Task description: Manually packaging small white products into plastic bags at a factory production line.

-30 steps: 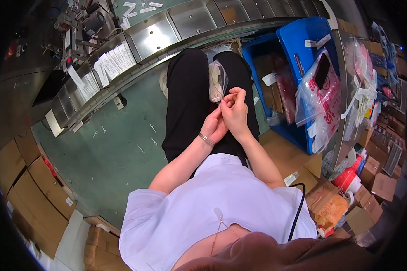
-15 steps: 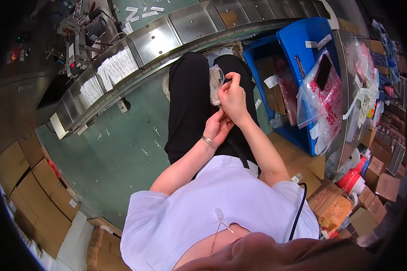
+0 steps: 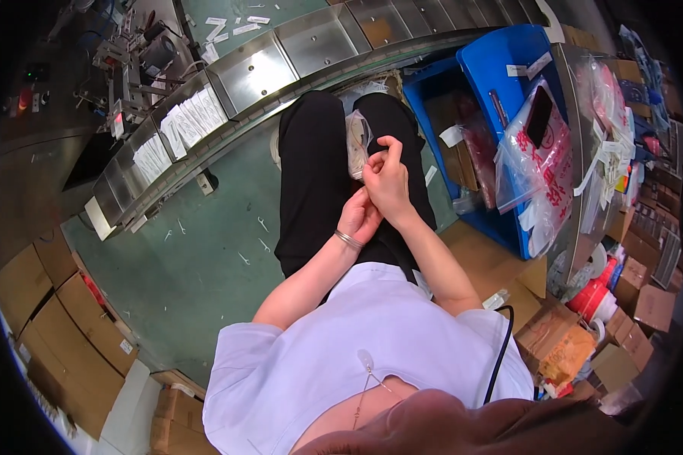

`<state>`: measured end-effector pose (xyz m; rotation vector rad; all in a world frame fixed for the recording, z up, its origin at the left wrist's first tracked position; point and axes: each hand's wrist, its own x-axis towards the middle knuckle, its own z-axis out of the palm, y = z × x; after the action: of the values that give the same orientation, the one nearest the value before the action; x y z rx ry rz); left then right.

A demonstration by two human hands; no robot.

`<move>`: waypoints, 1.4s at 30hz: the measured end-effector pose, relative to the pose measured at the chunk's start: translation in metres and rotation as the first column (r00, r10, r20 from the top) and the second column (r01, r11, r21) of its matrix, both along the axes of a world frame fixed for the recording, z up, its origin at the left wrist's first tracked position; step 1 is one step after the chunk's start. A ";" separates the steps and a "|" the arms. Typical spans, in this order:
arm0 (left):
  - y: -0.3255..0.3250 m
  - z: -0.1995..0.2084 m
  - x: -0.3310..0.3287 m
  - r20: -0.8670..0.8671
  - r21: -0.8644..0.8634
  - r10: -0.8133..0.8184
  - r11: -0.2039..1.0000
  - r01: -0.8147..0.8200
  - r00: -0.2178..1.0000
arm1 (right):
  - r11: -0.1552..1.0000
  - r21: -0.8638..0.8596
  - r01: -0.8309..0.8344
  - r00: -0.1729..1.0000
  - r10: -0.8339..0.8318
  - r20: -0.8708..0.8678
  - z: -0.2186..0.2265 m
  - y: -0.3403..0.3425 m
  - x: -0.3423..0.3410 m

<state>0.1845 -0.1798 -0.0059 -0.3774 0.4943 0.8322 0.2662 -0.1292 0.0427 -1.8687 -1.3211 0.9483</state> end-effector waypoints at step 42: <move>0.023 0.009 0.018 -0.140 0.023 -0.128 0.991 0.132 0.982 | 0.994 0.070 0.089 0.985 -0.077 -0.155 -0.009 0.064 0.047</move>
<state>0.2023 -0.1568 0.0034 -0.2563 0.6271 0.7417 0.3131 -0.0648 0.0340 -1.7428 -1.1634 0.9634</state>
